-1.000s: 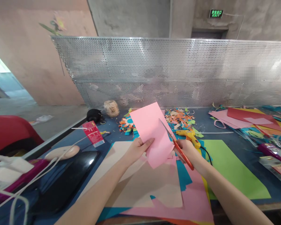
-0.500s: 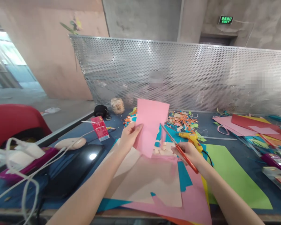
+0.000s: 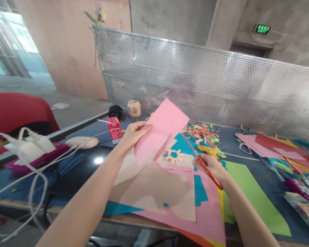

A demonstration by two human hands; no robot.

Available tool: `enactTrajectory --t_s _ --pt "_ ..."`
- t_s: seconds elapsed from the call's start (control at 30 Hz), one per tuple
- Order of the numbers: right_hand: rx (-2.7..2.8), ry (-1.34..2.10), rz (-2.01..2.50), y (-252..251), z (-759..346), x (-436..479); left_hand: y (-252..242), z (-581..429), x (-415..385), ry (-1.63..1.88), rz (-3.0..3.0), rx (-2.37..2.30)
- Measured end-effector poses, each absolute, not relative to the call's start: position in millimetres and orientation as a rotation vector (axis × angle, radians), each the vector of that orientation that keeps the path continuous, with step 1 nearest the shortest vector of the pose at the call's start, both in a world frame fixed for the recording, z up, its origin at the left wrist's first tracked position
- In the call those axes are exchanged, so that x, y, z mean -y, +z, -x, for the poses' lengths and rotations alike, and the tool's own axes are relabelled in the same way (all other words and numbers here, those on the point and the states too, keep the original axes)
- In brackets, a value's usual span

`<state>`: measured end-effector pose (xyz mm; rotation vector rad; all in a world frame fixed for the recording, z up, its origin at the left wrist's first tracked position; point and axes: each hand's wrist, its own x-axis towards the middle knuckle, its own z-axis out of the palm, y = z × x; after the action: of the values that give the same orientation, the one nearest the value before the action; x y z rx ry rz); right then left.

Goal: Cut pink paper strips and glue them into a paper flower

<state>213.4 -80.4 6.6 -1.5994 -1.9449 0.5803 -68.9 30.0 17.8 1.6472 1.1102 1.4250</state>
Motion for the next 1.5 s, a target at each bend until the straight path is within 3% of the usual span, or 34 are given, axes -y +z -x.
enactTrajectory --t_s 0.73,1.5 --pt "2.115 0.614 1.792 12 -213 82 17 60 -24 1.154 -1.783 -1.019" --pt "2.127 0.729 1.862 22 -211 87 16 68 -28 1.11 -1.736 -1.043"
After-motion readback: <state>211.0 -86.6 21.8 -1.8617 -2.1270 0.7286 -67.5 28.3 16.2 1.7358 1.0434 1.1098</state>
